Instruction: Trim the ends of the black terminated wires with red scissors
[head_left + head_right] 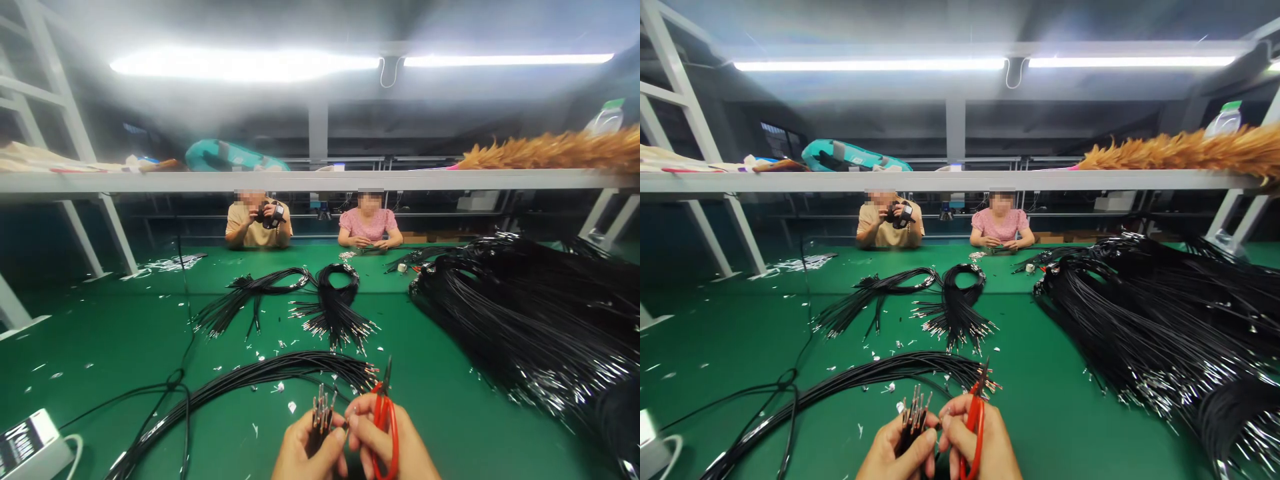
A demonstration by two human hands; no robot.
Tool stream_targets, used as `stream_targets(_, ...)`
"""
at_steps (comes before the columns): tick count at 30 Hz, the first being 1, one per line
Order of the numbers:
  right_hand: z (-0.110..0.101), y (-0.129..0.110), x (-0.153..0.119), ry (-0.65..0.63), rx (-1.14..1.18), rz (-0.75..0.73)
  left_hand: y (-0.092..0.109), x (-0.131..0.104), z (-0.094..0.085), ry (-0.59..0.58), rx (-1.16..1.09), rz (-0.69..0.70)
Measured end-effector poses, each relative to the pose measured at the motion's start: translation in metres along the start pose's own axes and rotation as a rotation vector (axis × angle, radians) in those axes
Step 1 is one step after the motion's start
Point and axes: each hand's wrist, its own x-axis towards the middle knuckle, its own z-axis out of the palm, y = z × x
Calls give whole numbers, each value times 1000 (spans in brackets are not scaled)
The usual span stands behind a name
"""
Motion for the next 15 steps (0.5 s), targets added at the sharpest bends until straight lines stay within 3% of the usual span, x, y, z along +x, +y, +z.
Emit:
stream_targets(5,0,1,-3,26,44,0,2,0,-2,-21,57,-7)
stream_targets(9,-1,-6,-7,-64,73,62,4,-1,-7,-203,65,-106)
stream_targets(11,-2,-8,-6,-82,95,75,4,-1,-9,-250,84,-93)
stream_targets(15,-5,-5,2,7,51,66,1,0,-7,-56,195,4)
